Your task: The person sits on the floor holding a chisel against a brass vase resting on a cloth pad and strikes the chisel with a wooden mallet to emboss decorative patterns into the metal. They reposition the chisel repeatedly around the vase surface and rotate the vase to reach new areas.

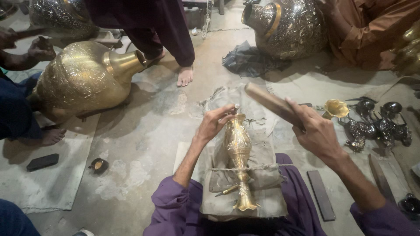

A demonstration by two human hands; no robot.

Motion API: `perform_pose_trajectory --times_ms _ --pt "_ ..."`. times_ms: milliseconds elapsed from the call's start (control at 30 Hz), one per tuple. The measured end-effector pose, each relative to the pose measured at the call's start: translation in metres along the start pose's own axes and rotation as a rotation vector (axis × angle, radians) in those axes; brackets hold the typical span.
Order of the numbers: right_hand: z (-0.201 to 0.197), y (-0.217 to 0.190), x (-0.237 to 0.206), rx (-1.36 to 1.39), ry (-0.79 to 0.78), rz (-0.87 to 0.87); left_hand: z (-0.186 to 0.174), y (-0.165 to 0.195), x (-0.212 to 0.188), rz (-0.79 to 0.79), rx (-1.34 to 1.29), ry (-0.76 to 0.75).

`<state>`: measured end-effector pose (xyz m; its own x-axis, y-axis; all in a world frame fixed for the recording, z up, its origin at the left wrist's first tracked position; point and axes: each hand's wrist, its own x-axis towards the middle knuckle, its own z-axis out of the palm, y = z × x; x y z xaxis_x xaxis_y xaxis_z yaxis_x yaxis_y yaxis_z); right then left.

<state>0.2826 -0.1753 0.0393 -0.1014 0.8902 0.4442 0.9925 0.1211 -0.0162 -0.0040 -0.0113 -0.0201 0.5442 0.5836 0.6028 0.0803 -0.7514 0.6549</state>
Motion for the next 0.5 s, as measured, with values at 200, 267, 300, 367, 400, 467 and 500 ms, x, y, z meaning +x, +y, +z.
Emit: perform_pose_trajectory --times_ms 200,267,300,367,400,467,500 --pt "-0.001 0.0 0.003 -0.072 -0.011 0.017 0.001 0.002 -0.003 -0.033 -0.004 0.013" --pt "-0.002 -0.001 0.004 0.106 0.013 -0.009 0.003 0.002 -0.002 -0.047 -0.003 0.028" --pt "-0.002 -0.002 0.004 -0.041 -0.005 -0.034 0.005 0.002 -0.002 -0.057 -0.001 0.038" --pt "-0.004 -0.004 0.002 -0.336 -0.035 -0.076 0.004 0.002 -0.005 -0.026 -0.083 0.071" --pt "-0.003 -0.006 0.003 -0.123 0.015 -0.037 0.005 0.001 -0.005 -0.01 -0.126 0.089" --pt "-0.002 -0.009 0.003 0.305 0.108 0.044 0.005 0.001 -0.006 -0.056 -0.136 0.085" --pt "-0.002 -0.01 0.002 0.11 0.012 0.037 0.005 0.001 -0.007 -0.079 -0.14 0.083"
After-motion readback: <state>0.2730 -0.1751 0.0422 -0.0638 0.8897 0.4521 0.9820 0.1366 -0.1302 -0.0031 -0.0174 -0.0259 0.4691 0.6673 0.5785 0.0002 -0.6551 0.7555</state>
